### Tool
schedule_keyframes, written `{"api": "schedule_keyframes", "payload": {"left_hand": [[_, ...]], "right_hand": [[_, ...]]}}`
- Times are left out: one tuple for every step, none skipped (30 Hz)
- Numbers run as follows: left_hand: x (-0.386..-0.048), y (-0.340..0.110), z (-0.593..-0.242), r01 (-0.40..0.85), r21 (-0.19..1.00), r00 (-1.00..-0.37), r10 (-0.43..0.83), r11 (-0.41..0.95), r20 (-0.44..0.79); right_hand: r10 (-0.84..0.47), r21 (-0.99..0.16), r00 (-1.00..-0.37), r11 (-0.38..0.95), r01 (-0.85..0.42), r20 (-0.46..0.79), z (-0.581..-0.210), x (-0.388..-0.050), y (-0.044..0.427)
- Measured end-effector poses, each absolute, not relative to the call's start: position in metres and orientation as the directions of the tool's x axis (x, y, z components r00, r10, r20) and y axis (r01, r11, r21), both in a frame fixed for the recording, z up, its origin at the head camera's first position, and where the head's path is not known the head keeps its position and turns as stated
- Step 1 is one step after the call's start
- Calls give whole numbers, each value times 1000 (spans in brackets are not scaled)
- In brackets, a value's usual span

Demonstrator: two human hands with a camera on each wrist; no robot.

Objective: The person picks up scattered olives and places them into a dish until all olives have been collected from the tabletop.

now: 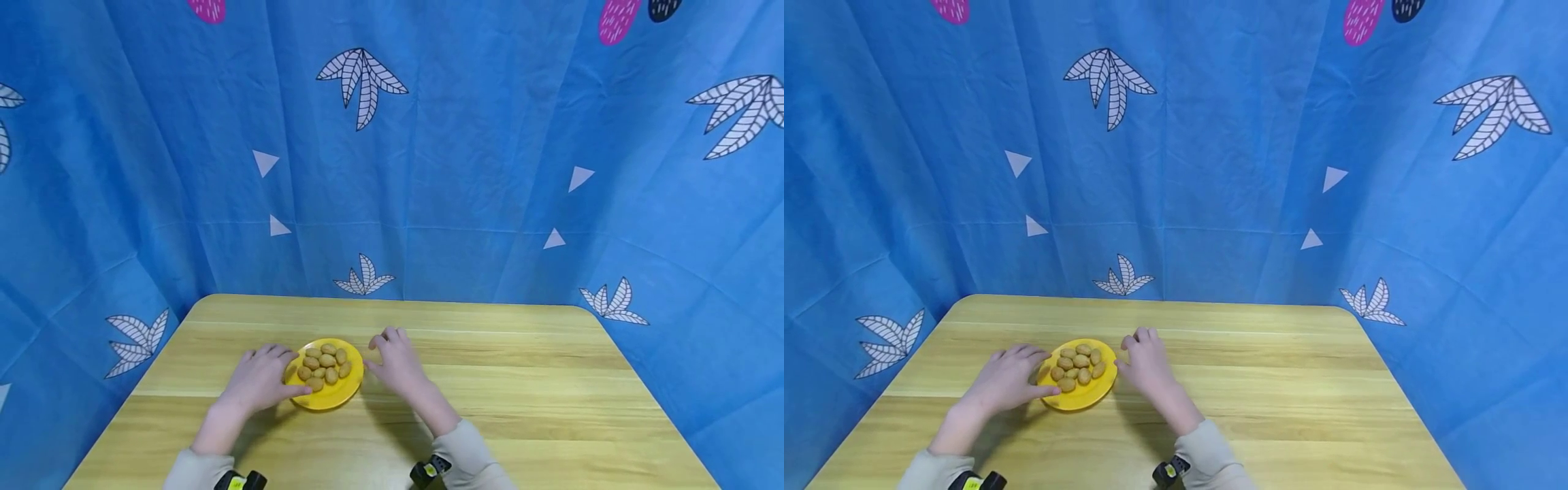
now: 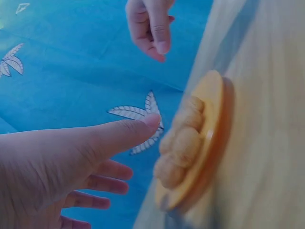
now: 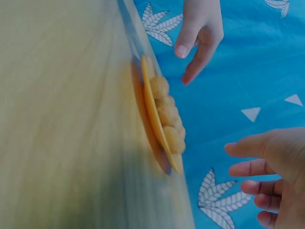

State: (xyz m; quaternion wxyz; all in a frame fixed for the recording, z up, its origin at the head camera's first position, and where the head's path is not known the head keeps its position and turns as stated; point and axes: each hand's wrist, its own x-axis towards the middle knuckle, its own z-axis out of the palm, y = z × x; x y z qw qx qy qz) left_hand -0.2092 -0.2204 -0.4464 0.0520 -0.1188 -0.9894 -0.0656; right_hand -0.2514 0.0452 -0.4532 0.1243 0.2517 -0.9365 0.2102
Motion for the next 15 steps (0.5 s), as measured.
{"api": "schedule_keyframes", "payload": {"left_hand": [[-210, -220, -443, 245, 117, -965, 230, 963, 128], [-210, -219, -440, 245, 121, -964, 229, 962, 136], [-210, -218, -437, 246, 126, -963, 228, 961, 142], [-210, -217, -434, 247, 129, -962, 228, 960, 148], [-211, -215, -431, 249, 130, -961, 229, 960, 156], [-212, -214, -427, 251, 130, -960, 228, 959, 165], [-213, -212, -424, 252, 133, -958, 228, 959, 172], [-214, -209, -421, 256, 136, -956, 230, 957, 180], [-216, -207, -418, 259, 140, -955, 231, 956, 185], [-217, -203, -415, 260, 147, -954, 231, 954, 189], [-218, -199, -413, 262, 156, -954, 231, 952, 192], [-218, -195, -410, 262, 169, -954, 229, 950, 192], [-219, -191, -407, 263, 181, -955, 229, 948, 191], [-219, -186, -405, 266, 191, -954, 230, 945, 192], [-219, -181, -403, 267, 202, -954, 230, 942, 191]], "right_hand": [[-414, -332, -841, 785, -523, 347, -452, -252, 48], [-408, -335, -842, 785, -521, 354, -451, -253, 52], [-401, -339, -843, 786, -517, 358, -449, -254, 55], [-394, -343, -845, 786, -514, 362, -448, -255, 59], [-389, -338, -843, 789, -513, 372, -446, -256, 63], [-380, -338, -844, 792, -508, 377, -445, -256, 66], [-372, -339, -844, 794, -505, 386, -443, -257, 70], [-362, -349, -848, 793, -498, 388, -441, -257, 74], [-350, -357, -851, 794, -491, 391, -440, -257, 78], [-338, -360, -854, 798, -483, 396, -439, -257, 82], [-325, -368, -857, 800, -474, 399, -438, -257, 86], [-313, -374, -860, 802, -466, 402, -437, -257, 90], [-302, -375, -862, 806, -459, 407, -436, -257, 94], [-289, -375, -865, 811, -449, 411, -436, -257, 98], [-278, -371, -865, 817, -441, 417, -435, -257, 101]]}}
